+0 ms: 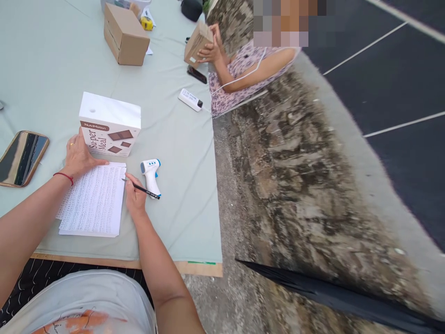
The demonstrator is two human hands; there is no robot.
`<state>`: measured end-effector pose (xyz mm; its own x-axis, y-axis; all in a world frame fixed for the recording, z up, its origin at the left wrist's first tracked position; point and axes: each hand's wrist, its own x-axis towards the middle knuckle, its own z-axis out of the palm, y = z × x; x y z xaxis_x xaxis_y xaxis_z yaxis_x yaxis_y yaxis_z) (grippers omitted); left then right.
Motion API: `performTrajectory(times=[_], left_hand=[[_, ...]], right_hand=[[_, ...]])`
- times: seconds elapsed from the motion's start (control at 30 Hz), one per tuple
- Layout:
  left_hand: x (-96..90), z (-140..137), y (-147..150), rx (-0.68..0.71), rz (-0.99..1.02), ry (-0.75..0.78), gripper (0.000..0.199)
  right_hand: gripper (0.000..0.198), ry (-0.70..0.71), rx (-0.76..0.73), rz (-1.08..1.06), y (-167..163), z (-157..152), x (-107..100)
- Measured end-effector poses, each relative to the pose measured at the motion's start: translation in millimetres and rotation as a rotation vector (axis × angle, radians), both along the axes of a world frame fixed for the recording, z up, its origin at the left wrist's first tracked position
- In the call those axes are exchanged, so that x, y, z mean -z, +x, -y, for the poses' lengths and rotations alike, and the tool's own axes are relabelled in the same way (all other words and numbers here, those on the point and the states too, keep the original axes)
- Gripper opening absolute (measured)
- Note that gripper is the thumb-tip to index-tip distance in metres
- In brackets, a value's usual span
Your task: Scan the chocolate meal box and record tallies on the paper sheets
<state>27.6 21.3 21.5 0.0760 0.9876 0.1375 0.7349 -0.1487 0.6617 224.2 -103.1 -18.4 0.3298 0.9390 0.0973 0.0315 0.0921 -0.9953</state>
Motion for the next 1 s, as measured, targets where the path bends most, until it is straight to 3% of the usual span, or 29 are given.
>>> performTrajectory(times=[0.27, 1.0], left_hand=[[-0.4, 0.8, 0.9, 0.020, -0.002, -0.003, 0.128], [1.4, 0.4, 2.0, 0.026, -0.002, -0.001, 0.127]], right_hand=[[0.033, -0.085, 0.103, -0.005, -5.8, -4.1, 3.4], [0.032, -0.079, 0.017, 0.149, -3.8, -2.1, 1.7]])
